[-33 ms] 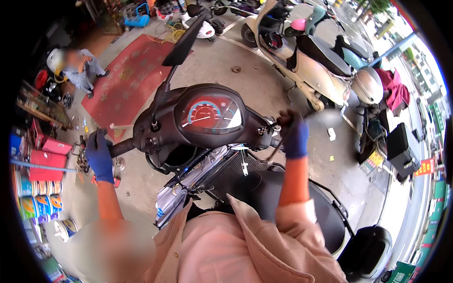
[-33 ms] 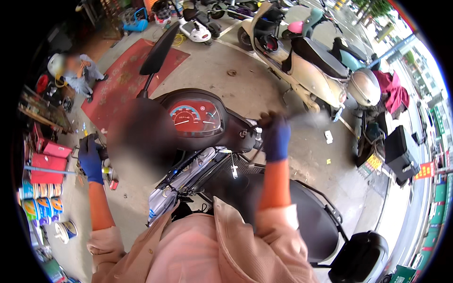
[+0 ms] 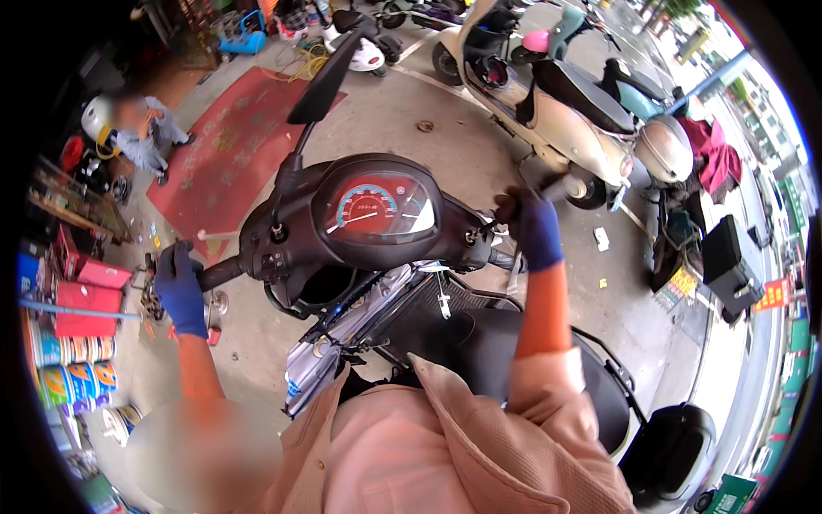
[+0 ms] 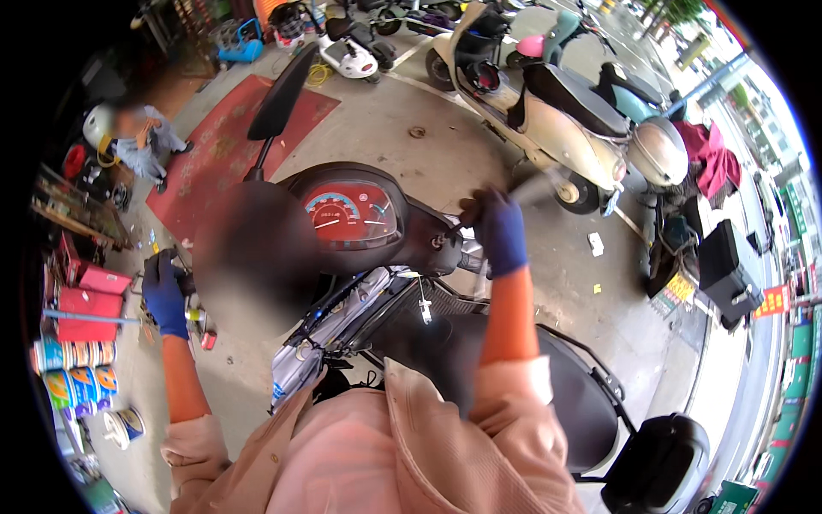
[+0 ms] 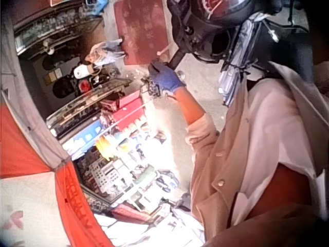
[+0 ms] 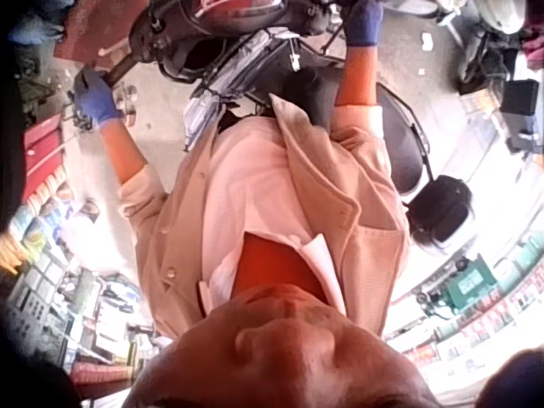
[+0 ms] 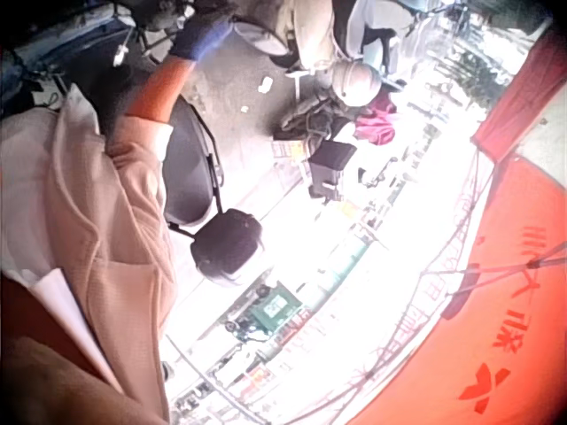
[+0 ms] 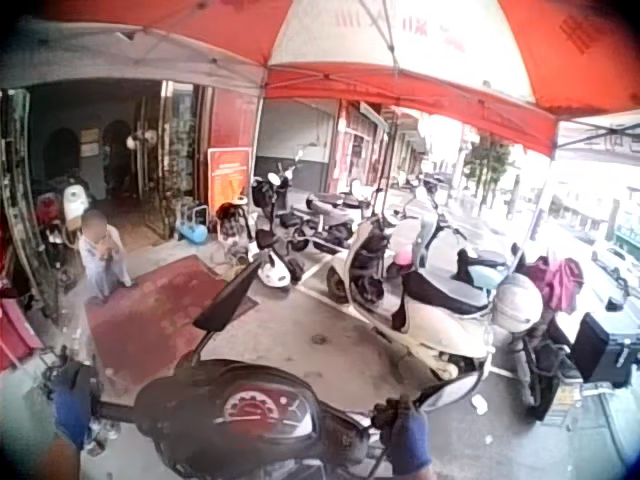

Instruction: The person installs a windshield and a fabric canopy onto a scooter. They attach the windshield frame to the handlebars, then mount the canopy structure and secure it with a wrench. The person also adjusts the side mirrors during the process.

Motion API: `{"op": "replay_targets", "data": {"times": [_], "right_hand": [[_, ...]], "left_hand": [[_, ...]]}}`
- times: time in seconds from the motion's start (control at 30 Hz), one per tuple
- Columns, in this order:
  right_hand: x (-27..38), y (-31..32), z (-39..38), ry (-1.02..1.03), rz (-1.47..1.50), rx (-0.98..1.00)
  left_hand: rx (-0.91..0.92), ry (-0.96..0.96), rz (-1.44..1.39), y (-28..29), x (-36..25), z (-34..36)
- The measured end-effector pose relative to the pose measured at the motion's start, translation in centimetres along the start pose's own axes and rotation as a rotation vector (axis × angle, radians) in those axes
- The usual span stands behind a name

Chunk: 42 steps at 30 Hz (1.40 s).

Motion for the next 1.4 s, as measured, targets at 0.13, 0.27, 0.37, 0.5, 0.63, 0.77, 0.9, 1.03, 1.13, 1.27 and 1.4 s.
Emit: {"op": "replay_targets", "data": {"times": [0.13,0.27,0.37,0.5,0.63,0.77,0.9,1.03,1.13,1.27,1.4], "right_hand": [[3.6,-7.0,-0.3,0.394,-0.916,0.311],[5.1,-7.8,-6.4,1.132,-1.209,0.441],[4.3,-3.9,-9.7,1.222,-1.023,0.411],[0.9,0.1,-11.9,0.229,0.002,-0.065],[2.7,-0.3,-11.7,1.204,-0.927,-0.396],[1.7,-0.3,0.9,0.583,-0.666,0.108],[4.0,-7.8,-1.0,0.505,-1.073,0.537],[5.3,-7.2,-7.2,1.011,-1.213,0.561],[4.4,-3.5,-9.4,0.871,-0.898,0.482],[0.9,1.1,-11.4,0.434,-0.455,-0.127],[2.8,-0.6,-11.5,1.214,-0.797,-0.428]], "left_hand": [[-0.004,0.1,0.017,-0.8,0.5,-0.4],[-0.016,0.029,0.057,0.2,0.7,-0.3],[-0.012,-0.022,0.078,-0.1,0.2,-0.3],[-0.028,-0.017,0.071,0.2,0.2,-0.2],[-0.018,0.047,0.071,0.3,1.4,0.3],[0.023,0.063,0.019,-0.9,0.3,0.2],[-0.023,0.102,0.025,-0.5,0.4,-0.3],[0.011,0.065,0.041,0.2,1.2,-0.3],[0.001,0.038,0.057,0.4,1.4,0.0],[0.02,0.076,0.065,0.2,0.8,-0.1],[0.001,0.1,0.064,-0.1,-0.1,-0.2]]}}
Point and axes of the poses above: each hand's wrist, its own z-axis towards the middle knuckle, its own y-axis out of the back of the hand, x = y × z, the point moved 8 cm from there along z, towards the middle knuckle, and after that the axes turned 15 degrees about -x, right-handed, at the moved point
